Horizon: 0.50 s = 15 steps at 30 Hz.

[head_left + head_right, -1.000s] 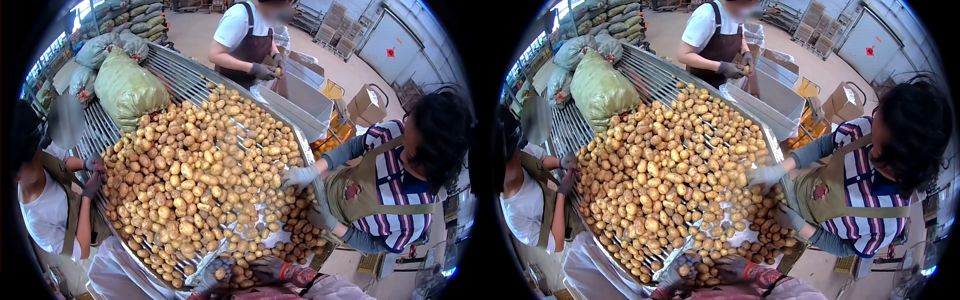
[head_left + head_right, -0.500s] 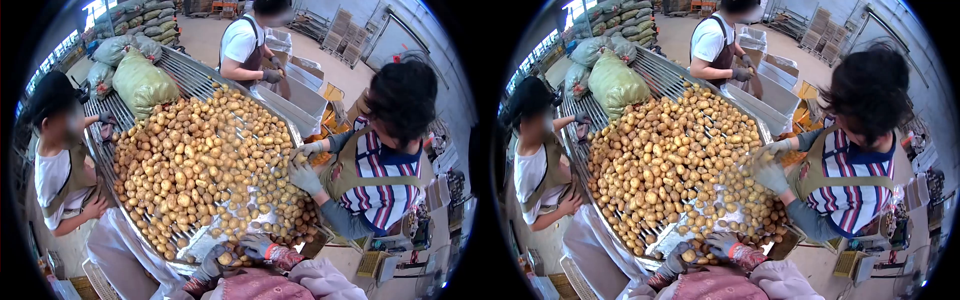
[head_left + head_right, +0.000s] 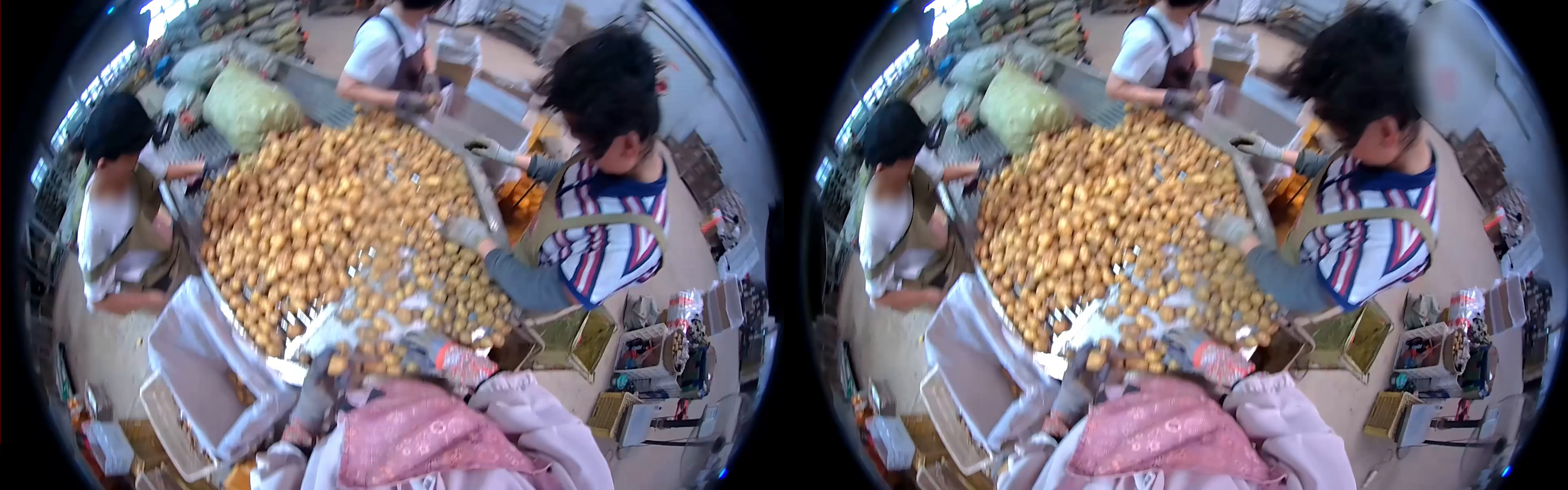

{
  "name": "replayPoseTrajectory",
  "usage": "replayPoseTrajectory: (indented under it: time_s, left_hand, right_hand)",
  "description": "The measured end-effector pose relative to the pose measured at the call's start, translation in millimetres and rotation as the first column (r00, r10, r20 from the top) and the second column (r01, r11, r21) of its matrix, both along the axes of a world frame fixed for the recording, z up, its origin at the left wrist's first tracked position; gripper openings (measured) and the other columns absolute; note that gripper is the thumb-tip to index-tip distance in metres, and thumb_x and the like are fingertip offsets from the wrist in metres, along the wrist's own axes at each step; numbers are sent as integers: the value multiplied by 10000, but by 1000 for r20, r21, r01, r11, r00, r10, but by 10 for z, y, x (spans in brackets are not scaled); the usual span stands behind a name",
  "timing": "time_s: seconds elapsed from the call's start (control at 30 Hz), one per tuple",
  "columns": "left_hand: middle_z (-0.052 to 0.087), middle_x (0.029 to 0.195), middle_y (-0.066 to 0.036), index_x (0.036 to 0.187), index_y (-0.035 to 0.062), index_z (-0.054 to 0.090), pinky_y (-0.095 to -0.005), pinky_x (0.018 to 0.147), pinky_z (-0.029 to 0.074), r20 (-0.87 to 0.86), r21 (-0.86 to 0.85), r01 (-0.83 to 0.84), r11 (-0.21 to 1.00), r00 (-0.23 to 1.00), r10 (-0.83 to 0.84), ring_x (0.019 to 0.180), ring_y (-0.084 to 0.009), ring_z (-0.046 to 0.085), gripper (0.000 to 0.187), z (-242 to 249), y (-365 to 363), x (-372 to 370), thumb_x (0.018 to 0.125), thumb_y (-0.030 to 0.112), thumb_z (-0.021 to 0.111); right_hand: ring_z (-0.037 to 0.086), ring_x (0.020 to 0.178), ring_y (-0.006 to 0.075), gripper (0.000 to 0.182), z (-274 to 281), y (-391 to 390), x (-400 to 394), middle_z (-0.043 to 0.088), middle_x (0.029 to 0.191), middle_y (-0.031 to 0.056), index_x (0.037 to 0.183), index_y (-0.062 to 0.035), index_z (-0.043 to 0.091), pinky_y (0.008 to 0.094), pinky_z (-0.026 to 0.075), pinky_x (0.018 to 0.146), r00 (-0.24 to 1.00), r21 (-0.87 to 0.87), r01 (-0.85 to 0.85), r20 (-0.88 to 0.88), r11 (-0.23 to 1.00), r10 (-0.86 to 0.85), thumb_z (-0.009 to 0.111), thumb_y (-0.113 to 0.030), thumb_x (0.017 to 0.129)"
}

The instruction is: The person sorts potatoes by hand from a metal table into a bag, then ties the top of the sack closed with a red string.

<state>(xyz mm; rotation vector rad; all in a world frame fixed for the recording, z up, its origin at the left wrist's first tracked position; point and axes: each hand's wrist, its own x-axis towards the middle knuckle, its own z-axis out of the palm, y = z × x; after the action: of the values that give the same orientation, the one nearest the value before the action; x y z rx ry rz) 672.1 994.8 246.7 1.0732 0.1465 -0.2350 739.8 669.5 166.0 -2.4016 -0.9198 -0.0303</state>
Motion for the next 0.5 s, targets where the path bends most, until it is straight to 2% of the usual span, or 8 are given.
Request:
replayPoseTrajectory:
  time_s: [0.03,0.1,0.13,0.27,0.37,0.4,0.43,0.5]
  left_hand:
    - [552,1222,-86,1320,23,467,-346,934,491,402,570,-104,815,901,-166,1112,-219,562,535,-9,-2,82,844,0,711]
    - [517,1296,-119,1432,3,364,-338,966,478,287,335,31,942,949,-133,1138,-216,554,502,-78,-7,124,956,-12,523]
    - [525,1286,-113,1424,2,379,-339,970,475,254,241,15,970,964,-78,1142,-219,552,519,108,-84,140,935,-28,548]
    - [551,1333,-170,1386,-3,442,-345,1020,452,492,688,-234,686,846,-205,1214,-282,554,622,420,-172,288,814,-61,677]
    - [519,1382,-170,1421,8,404,-374,1073,419,444,827,-211,522,814,-375,1278,-288,514,624,511,-246,286,838,-103,599]
    - [469,1435,-153,1457,19,348,-376,1118,371,419,356,-27,934,898,-134,1330,-281,465,584,154,-343,258,920,29,576]
    - [469,1435,-153,1457,19,348,-376,1118,371,420,351,-22,936,897,-136,1330,-281,465,584,206,-356,247,920,29,576]
    - [461,1443,-148,1451,-5,343,-350,1113,378,-107,-594,-81,800,994,21,1316,-254,472,552,321,-304,222,992,241,526]
  right_hand:
    - [636,976,287,343,-79,6,5,664,1066,127,1165,-93,633,427,516,831,994,-149,-96,43,984,103,648,-189,836]
    - [620,1006,227,314,-290,211,86,660,1104,78,1155,-93,635,413,525,807,830,-284,-77,-549,956,-96,653,-228,873]
    - [599,1067,209,382,-66,297,165,636,1178,81,1264,-79,580,398,518,853,431,301,248,-886,921,174,630,-216,911]
    - [547,1152,180,558,685,519,200,546,1291,116,1450,-18,380,347,473,951,603,367,123,-765,922,224,584,-183,958]
    - [550,1131,194,642,1386,921,42,504,1306,130,1483,-24,300,306,453,966,459,534,227,-796,814,394,611,-149,936]
    - [558,1114,194,647,1228,914,40,515,1285,122,1481,-25,306,310,464,951,583,545,150,-722,825,372,621,-165,933]
    - [566,1097,195,652,1153,932,35,526,1264,114,1478,-27,312,313,475,936,698,540,82,-631,838,338,631,-181,931]
    - [595,1057,189,642,1040,871,9,552,1246,114,1463,-11,326,324,496,890,548,623,235,-719,746,428,615,-270,952]
